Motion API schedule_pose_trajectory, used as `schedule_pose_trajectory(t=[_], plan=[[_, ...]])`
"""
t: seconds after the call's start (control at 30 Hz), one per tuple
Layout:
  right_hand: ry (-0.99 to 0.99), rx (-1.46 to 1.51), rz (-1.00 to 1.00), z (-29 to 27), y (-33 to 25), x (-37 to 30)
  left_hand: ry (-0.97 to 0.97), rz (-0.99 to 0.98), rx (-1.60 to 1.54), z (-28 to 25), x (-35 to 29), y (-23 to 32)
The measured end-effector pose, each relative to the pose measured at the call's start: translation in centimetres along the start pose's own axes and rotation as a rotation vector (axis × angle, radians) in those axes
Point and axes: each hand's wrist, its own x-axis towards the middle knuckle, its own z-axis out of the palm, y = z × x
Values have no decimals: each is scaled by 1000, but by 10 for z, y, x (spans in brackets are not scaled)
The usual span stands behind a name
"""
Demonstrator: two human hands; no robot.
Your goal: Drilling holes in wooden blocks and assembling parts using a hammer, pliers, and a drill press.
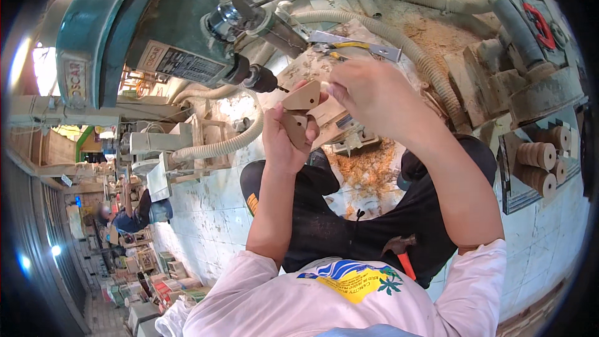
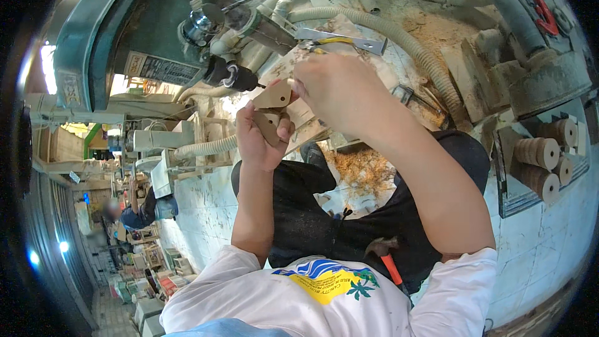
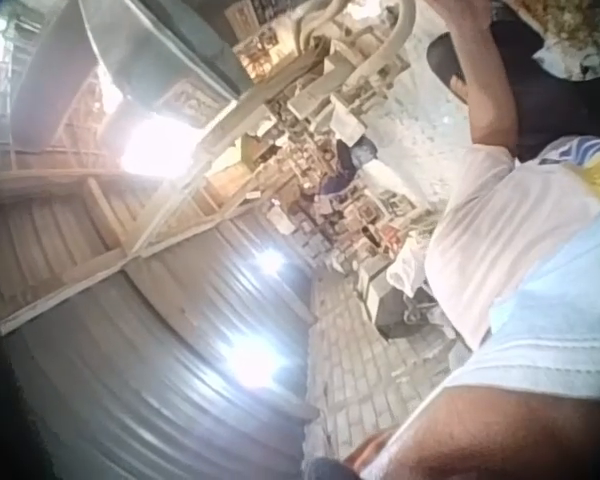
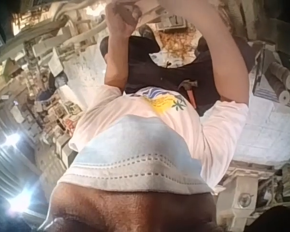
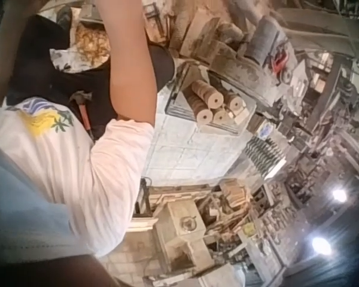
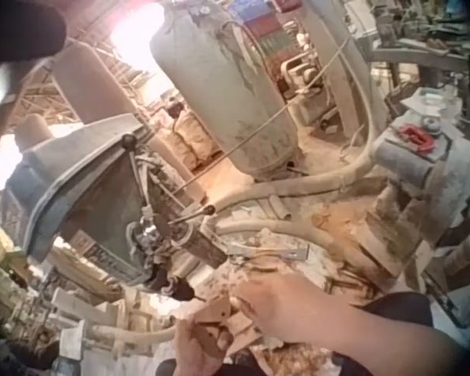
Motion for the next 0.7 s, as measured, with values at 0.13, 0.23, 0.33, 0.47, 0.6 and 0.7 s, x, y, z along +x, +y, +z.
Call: schedule_pose_trajectory(t=[0.13,0.23,0.33,0.47,0.6,0.7], plan=[[-60,47,-76,13,-5,-2,-70,77,-80,3,-7,-3],[-28,40,-111,22,-5,-5,-13,114,-55,15,-10,-3],[-51,-26,-117,24,-9,-6,6,181,93,11,-13,-4],[-50,-24,-101,26,-13,-9,-75,346,484,14,-21,-3],[-130,278,85,32,-16,-7,25,397,472,22,-22,-4],[-140,476,153,47,-16,-5,1,465,535,4,-18,-8]])
